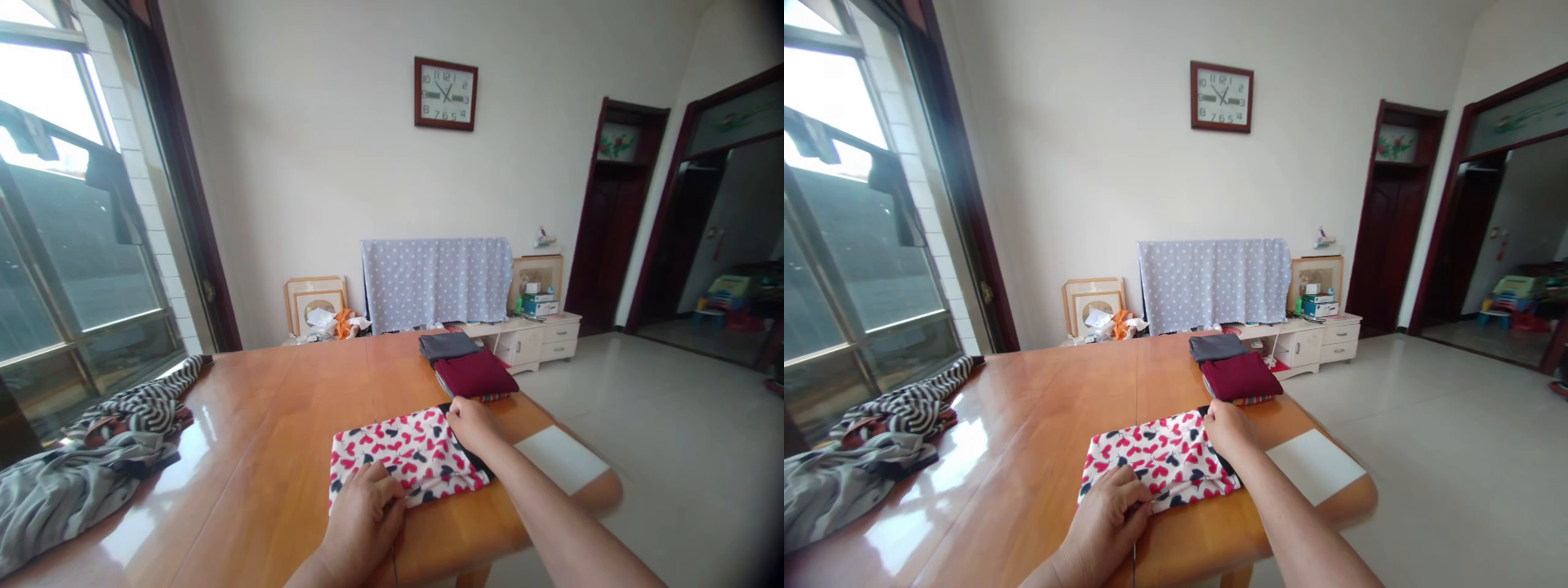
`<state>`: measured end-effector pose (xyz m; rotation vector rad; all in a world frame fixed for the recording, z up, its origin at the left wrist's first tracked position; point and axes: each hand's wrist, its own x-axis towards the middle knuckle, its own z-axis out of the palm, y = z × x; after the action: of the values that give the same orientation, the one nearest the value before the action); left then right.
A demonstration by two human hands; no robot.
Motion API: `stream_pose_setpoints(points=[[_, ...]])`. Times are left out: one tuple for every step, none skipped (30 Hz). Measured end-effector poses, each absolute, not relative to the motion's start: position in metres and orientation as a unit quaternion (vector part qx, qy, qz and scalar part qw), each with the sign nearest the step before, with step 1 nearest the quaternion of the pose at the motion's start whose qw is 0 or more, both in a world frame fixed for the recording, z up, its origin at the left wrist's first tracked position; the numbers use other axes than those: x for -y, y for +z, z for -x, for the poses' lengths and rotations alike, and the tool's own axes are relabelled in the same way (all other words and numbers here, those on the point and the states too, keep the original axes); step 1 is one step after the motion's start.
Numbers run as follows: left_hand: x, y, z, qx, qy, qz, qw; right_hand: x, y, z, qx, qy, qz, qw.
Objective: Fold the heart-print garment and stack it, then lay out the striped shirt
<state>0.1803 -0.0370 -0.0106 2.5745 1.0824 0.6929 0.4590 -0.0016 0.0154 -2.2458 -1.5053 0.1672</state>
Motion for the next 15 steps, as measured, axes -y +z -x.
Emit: stream_pose_setpoints(points=[[0.038, -0.01, -0.18, -0.372, 0.239, -0.887, 0.132, 0.0, 0.016, -0.46, 0.539, 0.052, 0.813, 0.216], [0.038, -0.01, -0.18, -0.373, 0.238, -0.887, 0.132, -0.001, 0.016, -0.461, 0.534, 0.044, 0.816, 0.217], [0.039, -0.009, -0.179, -0.373, 0.237, -0.887, 0.132, -0.002, 0.016, -0.462, 0.529, 0.036, 0.82, 0.217], [0.039, -0.008, -0.179, -0.374, 0.235, -0.887, 0.133, -0.002, 0.015, -0.462, 0.526, 0.031, 0.822, 0.216], [0.039, -0.007, -0.179, -0.376, 0.233, -0.886, 0.137, -0.002, 0.014, -0.461, 0.525, 0.025, 0.823, 0.215], [0.04, -0.006, -0.179, -0.377, 0.231, -0.886, 0.142, -0.001, 0.013, -0.461, 0.525, 0.02, 0.824, 0.214], [0.04, -0.004, -0.178, -0.377, 0.23, -0.885, 0.15, 0.0, 0.013, -0.46, 0.526, 0.013, 0.823, 0.214], [0.04, -0.002, -0.178, -0.375, 0.229, -0.884, 0.158, 0.002, 0.013, -0.46, 0.525, 0.006, 0.823, 0.218], [0.04, 0.0, -0.179, -0.373, 0.229, -0.884, 0.165, 0.005, 0.013, -0.461, 0.522, 0.0, 0.822, 0.227], [0.039, 0.003, -0.179, -0.372, 0.231, -0.883, 0.17, 0.008, 0.013, -0.462, 0.516, -0.001, 0.821, 0.244], [0.038, 0.006, -0.18, -0.37, 0.234, -0.882, 0.174, 0.012, 0.012, -0.465, 0.507, 0.005, 0.82, 0.266], [0.037, 0.008, -0.181, -0.368, 0.238, -0.881, 0.177, 0.017, 0.011, -0.469, 0.497, 0.018, 0.817, 0.29], [0.035, 0.01, -0.182, -0.366, 0.243, -0.88, 0.179, 0.022, 0.01, -0.473, 0.489, 0.038, 0.813, 0.314], [0.033, 0.011, -0.183, -0.362, 0.249, -0.88, 0.18, 0.028, 0.008, -0.478, 0.483, 0.062, 0.807, 0.334], [0.031, 0.011, -0.185, -0.357, 0.256, -0.88, 0.18, 0.034, 0.005, -0.484, 0.481, 0.084, 0.799, 0.35]])
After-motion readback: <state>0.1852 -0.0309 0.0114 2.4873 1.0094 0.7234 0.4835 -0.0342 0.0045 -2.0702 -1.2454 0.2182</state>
